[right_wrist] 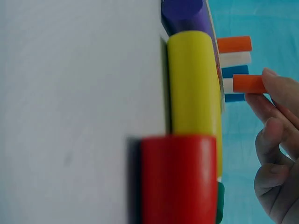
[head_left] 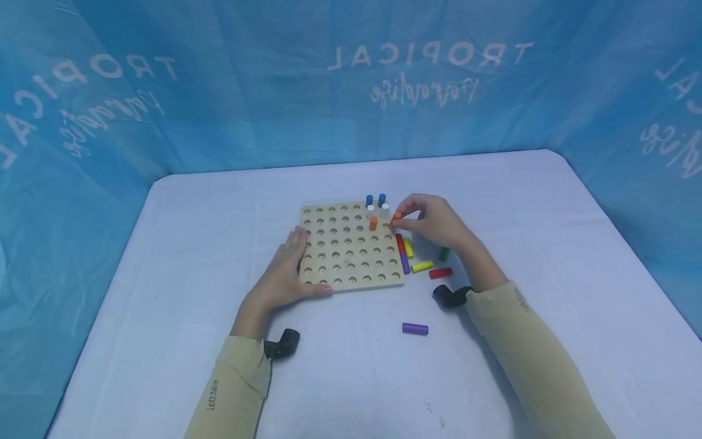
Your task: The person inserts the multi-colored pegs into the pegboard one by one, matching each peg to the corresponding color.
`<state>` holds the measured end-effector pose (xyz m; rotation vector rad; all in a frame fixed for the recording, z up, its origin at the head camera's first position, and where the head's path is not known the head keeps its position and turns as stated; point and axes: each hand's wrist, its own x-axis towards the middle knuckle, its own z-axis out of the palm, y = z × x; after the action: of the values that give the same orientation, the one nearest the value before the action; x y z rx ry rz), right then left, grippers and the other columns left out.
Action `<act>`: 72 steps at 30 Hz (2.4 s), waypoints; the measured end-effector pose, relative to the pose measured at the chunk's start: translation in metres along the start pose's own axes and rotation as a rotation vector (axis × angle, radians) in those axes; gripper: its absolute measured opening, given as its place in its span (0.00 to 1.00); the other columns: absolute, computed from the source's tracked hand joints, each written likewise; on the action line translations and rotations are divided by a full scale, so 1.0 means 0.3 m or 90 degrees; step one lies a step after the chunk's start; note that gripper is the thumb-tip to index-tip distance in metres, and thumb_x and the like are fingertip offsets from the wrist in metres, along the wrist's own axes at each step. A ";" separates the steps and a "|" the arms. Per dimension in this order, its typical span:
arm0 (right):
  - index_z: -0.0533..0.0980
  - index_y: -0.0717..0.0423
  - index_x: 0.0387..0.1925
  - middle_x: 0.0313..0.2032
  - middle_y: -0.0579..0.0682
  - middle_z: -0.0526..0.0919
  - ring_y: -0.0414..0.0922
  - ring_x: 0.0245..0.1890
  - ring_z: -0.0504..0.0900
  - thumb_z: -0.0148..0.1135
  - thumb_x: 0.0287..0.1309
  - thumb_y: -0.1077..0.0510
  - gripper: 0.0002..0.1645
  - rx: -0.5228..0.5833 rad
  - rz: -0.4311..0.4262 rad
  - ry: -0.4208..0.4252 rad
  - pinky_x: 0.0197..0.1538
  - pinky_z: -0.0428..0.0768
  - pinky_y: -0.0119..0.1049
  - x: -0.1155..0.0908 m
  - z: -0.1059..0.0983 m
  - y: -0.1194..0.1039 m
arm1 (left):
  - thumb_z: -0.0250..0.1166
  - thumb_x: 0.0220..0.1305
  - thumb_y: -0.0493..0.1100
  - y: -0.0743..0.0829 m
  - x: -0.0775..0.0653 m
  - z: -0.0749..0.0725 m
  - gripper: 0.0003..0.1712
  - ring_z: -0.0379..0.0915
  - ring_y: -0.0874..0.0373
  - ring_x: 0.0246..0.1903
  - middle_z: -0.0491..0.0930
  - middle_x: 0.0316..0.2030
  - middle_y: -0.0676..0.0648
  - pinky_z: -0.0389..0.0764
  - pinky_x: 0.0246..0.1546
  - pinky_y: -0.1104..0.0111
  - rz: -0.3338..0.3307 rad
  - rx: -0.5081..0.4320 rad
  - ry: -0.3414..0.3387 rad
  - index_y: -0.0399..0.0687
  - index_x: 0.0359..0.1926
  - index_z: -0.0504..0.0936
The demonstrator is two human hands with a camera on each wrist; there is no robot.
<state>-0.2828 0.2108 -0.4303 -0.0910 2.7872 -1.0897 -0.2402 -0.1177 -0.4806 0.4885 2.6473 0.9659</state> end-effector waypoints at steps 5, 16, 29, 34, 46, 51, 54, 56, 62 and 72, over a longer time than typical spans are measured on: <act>0.80 0.45 0.42 0.45 0.45 0.84 0.47 0.41 0.77 0.71 0.57 0.49 0.12 0.004 -0.003 -0.001 0.42 0.78 0.39 0.009 0.010 -0.017 | 0.78 0.39 0.71 0.002 -0.002 0.000 0.82 0.23 0.54 0.79 0.29 0.80 0.50 0.33 0.80 0.55 -0.003 -0.002 0.000 0.49 0.79 0.33; 0.81 0.45 0.41 0.44 0.45 0.84 0.47 0.41 0.78 0.72 0.57 0.50 0.11 0.012 -0.003 -0.013 0.42 0.79 0.39 0.020 0.021 -0.033 | 0.77 0.38 0.72 0.000 0.008 0.002 0.82 0.22 0.56 0.79 0.28 0.79 0.51 0.33 0.80 0.56 -0.005 0.002 0.002 0.50 0.79 0.32; 0.81 0.43 0.40 0.44 0.43 0.84 0.46 0.44 0.78 0.72 0.57 0.49 0.11 -0.008 0.008 -0.034 0.46 0.78 0.41 0.026 0.036 -0.025 | 0.77 0.38 0.72 0.002 0.000 0.004 0.82 0.22 0.56 0.79 0.28 0.79 0.51 0.33 0.80 0.55 -0.007 0.002 -0.004 0.50 0.79 0.33; 0.82 0.44 0.42 0.44 0.44 0.84 0.47 0.46 0.78 0.72 0.57 0.50 0.12 -0.008 0.025 -0.044 0.48 0.76 0.43 0.029 0.038 -0.025 | 0.77 0.38 0.72 0.003 0.000 0.002 0.82 0.22 0.56 0.79 0.28 0.79 0.51 0.33 0.80 0.55 -0.008 0.004 -0.004 0.51 0.79 0.32; 0.80 0.44 0.52 0.53 0.46 0.83 0.48 0.54 0.78 0.69 0.60 0.47 0.19 -0.044 0.054 -0.036 0.58 0.80 0.50 0.004 0.021 -0.016 | 0.78 0.37 0.71 0.001 -0.005 0.000 0.82 0.23 0.54 0.79 0.29 0.80 0.50 0.33 0.80 0.56 -0.018 0.000 -0.002 0.48 0.79 0.33; 0.81 0.46 0.54 0.52 0.49 0.84 0.50 0.53 0.78 0.67 0.61 0.46 0.21 -0.113 0.082 -0.051 0.52 0.82 0.48 -0.044 -0.013 -0.001 | 0.77 0.38 0.72 -0.004 -0.004 0.002 0.82 0.23 0.56 0.79 0.29 0.80 0.50 0.34 0.80 0.57 -0.017 0.004 0.000 0.49 0.79 0.33; 0.81 0.48 0.54 0.49 0.50 0.84 0.50 0.50 0.79 0.68 0.60 0.46 0.22 -0.153 0.097 -0.076 0.47 0.82 0.45 -0.070 -0.022 0.002 | 0.77 0.38 0.71 -0.005 -0.002 0.001 0.82 0.23 0.55 0.79 0.29 0.80 0.50 0.34 0.80 0.55 -0.013 0.006 0.000 0.49 0.79 0.33; 0.81 0.49 0.53 0.48 0.50 0.84 0.50 0.47 0.79 0.69 0.58 0.46 0.23 -0.163 0.098 -0.088 0.45 0.82 0.43 -0.082 -0.022 0.001 | 0.77 0.38 0.71 -0.005 -0.002 0.001 0.82 0.23 0.55 0.79 0.29 0.80 0.50 0.34 0.80 0.55 -0.012 0.007 -0.001 0.49 0.79 0.33; 0.81 0.50 0.54 0.47 0.50 0.84 0.48 0.46 0.80 0.73 0.54 0.46 0.26 -0.172 0.088 -0.115 0.47 0.82 0.42 -0.091 -0.009 -0.001 | 0.78 0.38 0.71 -0.001 -0.002 0.001 0.82 0.23 0.54 0.79 0.29 0.80 0.49 0.34 0.80 0.54 -0.010 0.004 0.002 0.48 0.79 0.34; 0.81 0.51 0.56 0.42 0.49 0.83 0.48 0.44 0.77 0.73 0.54 0.47 0.28 -0.177 0.062 -0.150 0.44 0.79 0.40 -0.100 -0.006 0.010 | 0.76 0.37 0.73 -0.004 0.002 0.003 0.82 0.23 0.55 0.79 0.28 0.79 0.51 0.34 0.80 0.55 -0.011 0.003 -0.001 0.50 0.79 0.33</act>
<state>-0.2534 0.2176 -0.4278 -0.1063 2.6777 -0.6191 -0.2406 -0.1179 -0.4820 0.4654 2.6487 0.9551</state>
